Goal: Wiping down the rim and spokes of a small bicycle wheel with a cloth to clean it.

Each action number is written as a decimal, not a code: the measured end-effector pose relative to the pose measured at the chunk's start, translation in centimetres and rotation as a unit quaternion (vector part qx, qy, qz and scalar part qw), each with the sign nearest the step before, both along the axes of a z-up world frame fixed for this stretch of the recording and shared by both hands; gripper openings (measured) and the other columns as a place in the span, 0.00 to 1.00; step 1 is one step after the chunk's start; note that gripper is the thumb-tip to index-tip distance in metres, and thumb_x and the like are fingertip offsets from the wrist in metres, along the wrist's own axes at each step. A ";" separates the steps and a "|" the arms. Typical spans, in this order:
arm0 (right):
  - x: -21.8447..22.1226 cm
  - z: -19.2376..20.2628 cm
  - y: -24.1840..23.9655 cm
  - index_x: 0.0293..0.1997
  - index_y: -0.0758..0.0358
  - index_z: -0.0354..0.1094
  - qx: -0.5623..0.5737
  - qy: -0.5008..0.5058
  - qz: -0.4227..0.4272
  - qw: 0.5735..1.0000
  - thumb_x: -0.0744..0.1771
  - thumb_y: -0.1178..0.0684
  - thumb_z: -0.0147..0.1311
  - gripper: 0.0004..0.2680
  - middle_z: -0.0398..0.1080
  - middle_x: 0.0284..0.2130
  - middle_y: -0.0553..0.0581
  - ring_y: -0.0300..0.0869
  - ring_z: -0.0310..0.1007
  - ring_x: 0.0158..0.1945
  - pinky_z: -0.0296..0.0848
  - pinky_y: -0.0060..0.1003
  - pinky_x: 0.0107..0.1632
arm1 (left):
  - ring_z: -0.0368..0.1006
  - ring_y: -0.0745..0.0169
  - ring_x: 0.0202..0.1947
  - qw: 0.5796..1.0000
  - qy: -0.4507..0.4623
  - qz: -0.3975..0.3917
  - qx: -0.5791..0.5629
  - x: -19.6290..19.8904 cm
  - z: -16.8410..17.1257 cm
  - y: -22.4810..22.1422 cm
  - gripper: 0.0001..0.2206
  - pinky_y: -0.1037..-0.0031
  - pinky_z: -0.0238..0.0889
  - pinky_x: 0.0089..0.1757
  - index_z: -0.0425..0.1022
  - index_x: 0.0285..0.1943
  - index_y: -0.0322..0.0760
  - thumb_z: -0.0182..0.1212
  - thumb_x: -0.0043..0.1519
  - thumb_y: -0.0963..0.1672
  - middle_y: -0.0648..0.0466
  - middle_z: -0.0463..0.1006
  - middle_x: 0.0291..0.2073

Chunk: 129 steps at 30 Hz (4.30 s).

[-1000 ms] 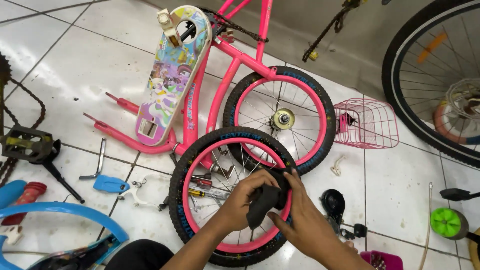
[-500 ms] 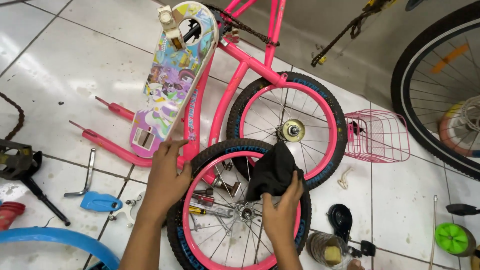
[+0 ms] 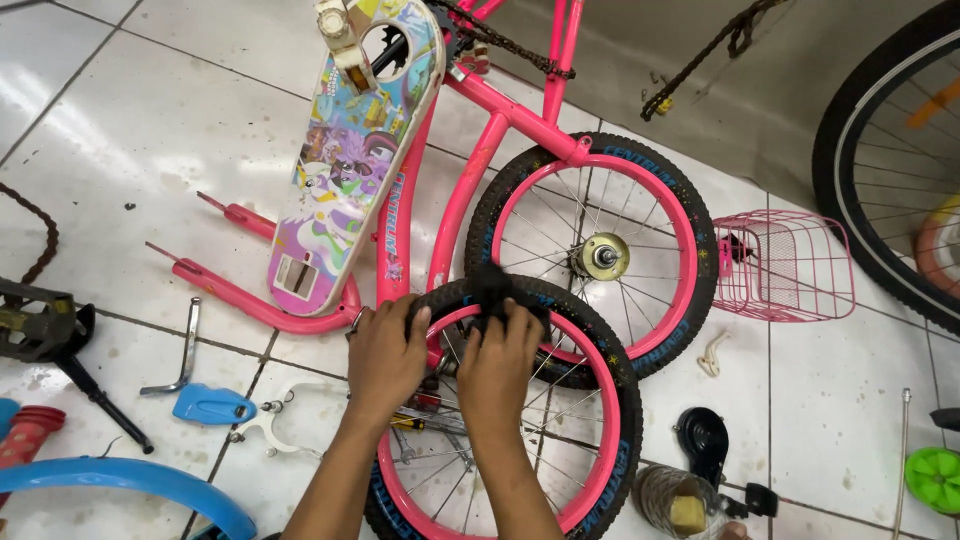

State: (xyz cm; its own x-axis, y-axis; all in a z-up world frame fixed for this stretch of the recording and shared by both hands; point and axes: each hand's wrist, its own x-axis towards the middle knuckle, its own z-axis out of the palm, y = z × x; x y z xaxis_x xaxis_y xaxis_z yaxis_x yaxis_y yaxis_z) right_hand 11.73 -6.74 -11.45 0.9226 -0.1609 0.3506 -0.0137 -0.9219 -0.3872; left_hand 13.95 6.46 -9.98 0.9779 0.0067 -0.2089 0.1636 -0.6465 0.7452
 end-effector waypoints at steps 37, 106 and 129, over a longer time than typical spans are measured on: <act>1.3 1.0 -1.3 0.40 0.68 0.75 0.074 -0.049 0.135 0.987 0.60 0.65 0.60 0.08 0.69 0.44 0.63 0.59 0.71 0.51 0.73 0.49 0.56 | 0.69 0.40 0.53 0.998 0.025 0.027 -0.045 0.2 0.5 -0.1 0.23 0.46 0.63 0.52 0.75 0.61 0.35 0.48 0.68 0.53 0.43 0.80 0.46; 1.2 0.3 -10.1 0.34 0.54 0.73 0.096 -0.087 -0.085 0.988 0.58 0.61 0.62 0.07 0.71 0.32 0.53 0.53 0.76 0.41 0.73 0.45 0.47 | 0.72 0.36 0.46 0.987 0.041 0.088 -0.129 0.2 1.0 -0.1 0.29 0.50 0.61 0.52 0.77 0.32 0.36 0.39 0.68 0.58 0.38 0.77 0.27; 1.6 1.3 -0.1 0.34 0.65 0.69 0.059 -0.039 0.115 0.991 0.58 0.65 0.59 0.06 0.67 0.33 0.64 0.61 0.72 0.41 0.74 0.51 0.45 | 0.67 0.34 0.59 0.977 0.096 0.100 -0.164 0.3 0.5 0.1 0.31 0.49 0.52 0.61 0.81 0.45 0.36 0.37 0.68 0.60 0.36 0.79 0.41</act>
